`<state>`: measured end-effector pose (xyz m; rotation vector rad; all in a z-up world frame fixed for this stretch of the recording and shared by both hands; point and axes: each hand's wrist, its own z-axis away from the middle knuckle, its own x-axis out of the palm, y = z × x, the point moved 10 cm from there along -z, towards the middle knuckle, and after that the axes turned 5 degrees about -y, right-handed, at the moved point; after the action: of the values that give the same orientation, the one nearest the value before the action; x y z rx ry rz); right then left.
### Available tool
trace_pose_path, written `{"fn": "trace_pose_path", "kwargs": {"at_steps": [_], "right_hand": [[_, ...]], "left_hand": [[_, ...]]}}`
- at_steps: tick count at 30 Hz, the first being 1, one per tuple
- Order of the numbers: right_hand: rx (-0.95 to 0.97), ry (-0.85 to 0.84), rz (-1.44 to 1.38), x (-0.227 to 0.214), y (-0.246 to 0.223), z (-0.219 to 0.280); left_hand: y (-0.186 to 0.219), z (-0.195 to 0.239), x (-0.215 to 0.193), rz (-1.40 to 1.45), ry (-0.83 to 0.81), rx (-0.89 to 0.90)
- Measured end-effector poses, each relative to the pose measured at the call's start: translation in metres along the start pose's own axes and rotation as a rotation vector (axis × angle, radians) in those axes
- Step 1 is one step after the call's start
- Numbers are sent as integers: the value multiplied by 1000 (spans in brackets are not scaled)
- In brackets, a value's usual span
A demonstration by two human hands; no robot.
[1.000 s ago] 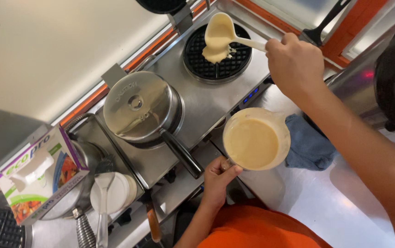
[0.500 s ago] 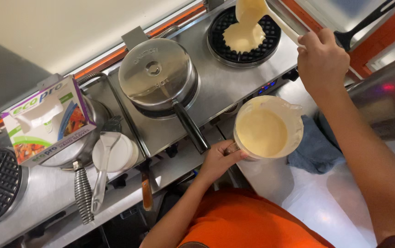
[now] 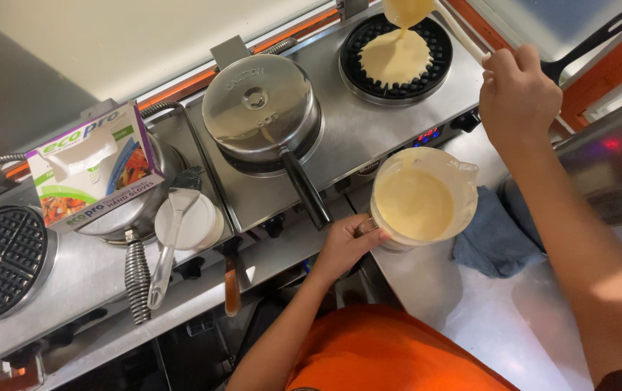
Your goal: The person pours batter from a plastic jug into two open waffle irons using a ladle and spreads it evenly. They then close the irons, wipe the countertop with a cloth, and adjust the handles of the cooking appliances.
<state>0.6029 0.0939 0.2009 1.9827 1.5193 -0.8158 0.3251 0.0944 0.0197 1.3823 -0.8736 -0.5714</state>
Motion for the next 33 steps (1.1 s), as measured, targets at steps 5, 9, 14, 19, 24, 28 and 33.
{"fn": "trace_pose_path", "kwargs": {"at_steps": [5,9,14,19,24,28,33], "right_hand": [[-4,1,-26,3,-4,-1],[-14,-44,-51,0,-9,-2],[12,-41,-102,-8,-7,-10],[-17,-111,-119,9,-13,-11],[40,-61,-161,2,-12,-14],[110,-140,-180,-15,-7,-24],[198,-337,-94,-22,-1,-34]], "left_hand": [[-3,1,1,5,11,-19],[-6,1,1,35,16,13],[-8,2,-3,-18,60,-6],[-6,1,0,-11,54,-29],[-4,3,1,-15,55,-11],[-1,1,0,-39,28,17],[-10,-1,-3,-32,-31,-36]]}}
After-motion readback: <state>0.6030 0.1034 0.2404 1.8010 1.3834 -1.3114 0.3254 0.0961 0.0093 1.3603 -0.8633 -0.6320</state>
